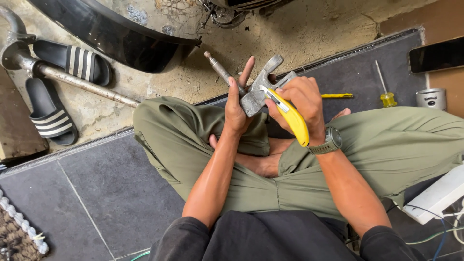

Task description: The person sits on the floor and cleans a metal motorcycle part using a yellow utility knife. They scrape the surface of the part to remove dirt and grime, then switch to a yellow brush to scrub the part further.

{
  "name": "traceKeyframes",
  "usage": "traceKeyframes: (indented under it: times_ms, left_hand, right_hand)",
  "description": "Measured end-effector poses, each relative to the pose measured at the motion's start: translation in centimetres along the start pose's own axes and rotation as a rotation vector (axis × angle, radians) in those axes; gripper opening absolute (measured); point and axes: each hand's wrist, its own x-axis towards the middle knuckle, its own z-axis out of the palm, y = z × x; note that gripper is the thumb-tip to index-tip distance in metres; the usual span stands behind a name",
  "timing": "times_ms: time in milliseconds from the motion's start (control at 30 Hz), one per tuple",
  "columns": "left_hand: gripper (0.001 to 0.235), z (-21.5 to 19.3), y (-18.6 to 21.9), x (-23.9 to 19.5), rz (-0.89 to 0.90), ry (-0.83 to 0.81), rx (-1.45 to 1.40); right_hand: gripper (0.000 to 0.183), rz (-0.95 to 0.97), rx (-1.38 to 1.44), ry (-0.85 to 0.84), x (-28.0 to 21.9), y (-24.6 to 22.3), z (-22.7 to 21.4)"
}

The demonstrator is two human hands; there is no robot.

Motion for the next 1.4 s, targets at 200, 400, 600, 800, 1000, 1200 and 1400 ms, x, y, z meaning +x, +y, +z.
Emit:
traceKeyframes:
  times_ms: [200, 400, 600, 800, 1000, 1200, 1400]
  left_hand:
    - [0.073, -0.7, -0.4, 0.3, -0.023, 0.010, -0.013]
    - [0.074, -2.6, -1.2, 0.9, -0.007, -0.014, 0.020]
    - [0.080, -1.0, 0.1, 0.2, -0.095, 0.001, -0.177]
    - [0.085, 0.1, 1.0, -0.2, -0.160, 0.010, -0.287]
    - [0.081, 0.4, 1.7, -0.3, -0.259, 0.043, -0.470]
    - [0.080, 0.3, 1.6, -0.2, -0.270, 0.034, -0.482]
    - [0.079, 0.3, 0.6, 0.2, -0.184, 0.068, -0.233]
  right_hand:
    - [0.022, -0.019, -0.063, 0.003, 0.2, -0.1, 0.0]
    - [0.021, 0.035, 0.052, 0.034, 0.3, -0.6, 0.5]
    - [0.026, 0.114, 0.014, 0.274, -0.5, 0.6, -2.1]
    - [0.028, 0.143, -0.029, 0.304, -1.3, 0.6, -3.1]
    - [0.035, 0.161, -0.111, 0.306, -0.1, -0.8, -2.6]
    - [0.030, 0.221, -0.095, 0.287, -0.7, -0.4, -2.8]
    - [0.027, 0.236, 0.093, 0.204, -1.2, 1.0, -2.6]
